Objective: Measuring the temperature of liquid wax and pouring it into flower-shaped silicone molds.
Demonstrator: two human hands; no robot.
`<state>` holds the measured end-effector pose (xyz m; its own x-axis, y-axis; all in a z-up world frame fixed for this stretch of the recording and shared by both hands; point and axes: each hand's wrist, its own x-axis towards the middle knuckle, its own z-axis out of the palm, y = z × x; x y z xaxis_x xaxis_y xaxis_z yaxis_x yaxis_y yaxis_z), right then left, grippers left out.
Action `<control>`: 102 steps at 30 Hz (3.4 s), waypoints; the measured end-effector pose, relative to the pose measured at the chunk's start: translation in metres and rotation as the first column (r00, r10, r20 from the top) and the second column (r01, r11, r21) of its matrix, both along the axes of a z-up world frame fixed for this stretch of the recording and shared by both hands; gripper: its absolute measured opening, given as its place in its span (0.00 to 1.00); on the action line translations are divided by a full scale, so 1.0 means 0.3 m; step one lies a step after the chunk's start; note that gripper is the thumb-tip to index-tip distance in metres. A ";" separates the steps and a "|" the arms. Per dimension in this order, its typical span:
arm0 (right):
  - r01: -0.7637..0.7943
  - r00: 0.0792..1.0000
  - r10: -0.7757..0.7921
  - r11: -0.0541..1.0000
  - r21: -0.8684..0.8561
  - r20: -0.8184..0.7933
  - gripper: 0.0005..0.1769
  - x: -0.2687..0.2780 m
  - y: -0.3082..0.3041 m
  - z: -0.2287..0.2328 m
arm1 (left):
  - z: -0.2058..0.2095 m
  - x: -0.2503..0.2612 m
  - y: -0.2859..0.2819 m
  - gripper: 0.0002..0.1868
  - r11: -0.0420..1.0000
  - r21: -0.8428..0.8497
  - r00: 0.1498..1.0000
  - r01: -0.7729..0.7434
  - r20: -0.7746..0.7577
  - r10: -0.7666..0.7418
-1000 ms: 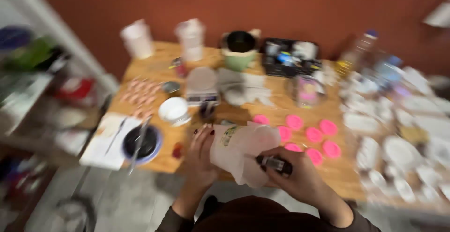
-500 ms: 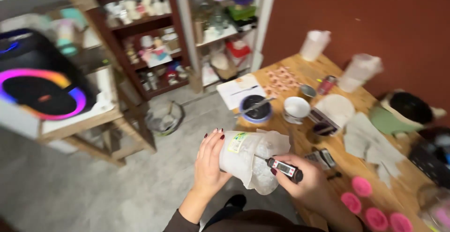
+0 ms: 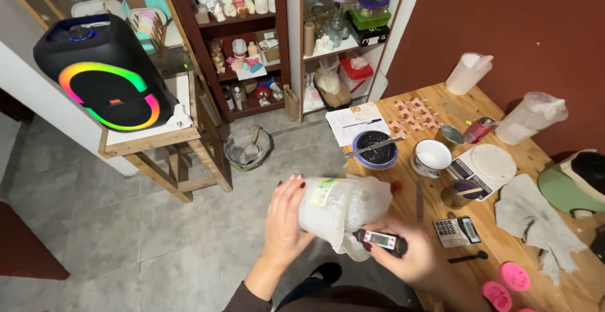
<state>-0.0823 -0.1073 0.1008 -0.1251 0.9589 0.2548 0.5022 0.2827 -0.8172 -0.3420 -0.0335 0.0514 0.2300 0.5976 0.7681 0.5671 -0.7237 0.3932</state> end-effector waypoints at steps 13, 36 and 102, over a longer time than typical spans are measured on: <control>0.455 0.891 -0.435 0.858 -0.238 0.132 0.19 0.252 -0.202 -0.131 | -0.005 0.280 0.086 0.49 0.918 0.008 0.917 0.397 0.048 -0.397; 0.992 0.099 -0.993 0.094 -0.081 0.063 0.15 0.169 -0.607 -0.023 | -0.056 1.122 0.052 0.34 0.123 0.066 0.118 0.990 0.076 -0.990; 0.983 0.178 -0.980 0.182 0.040 0.087 0.17 -0.038 -0.653 0.138 | -0.052 1.046 -0.091 0.36 0.122 0.067 0.121 0.990 0.028 -0.992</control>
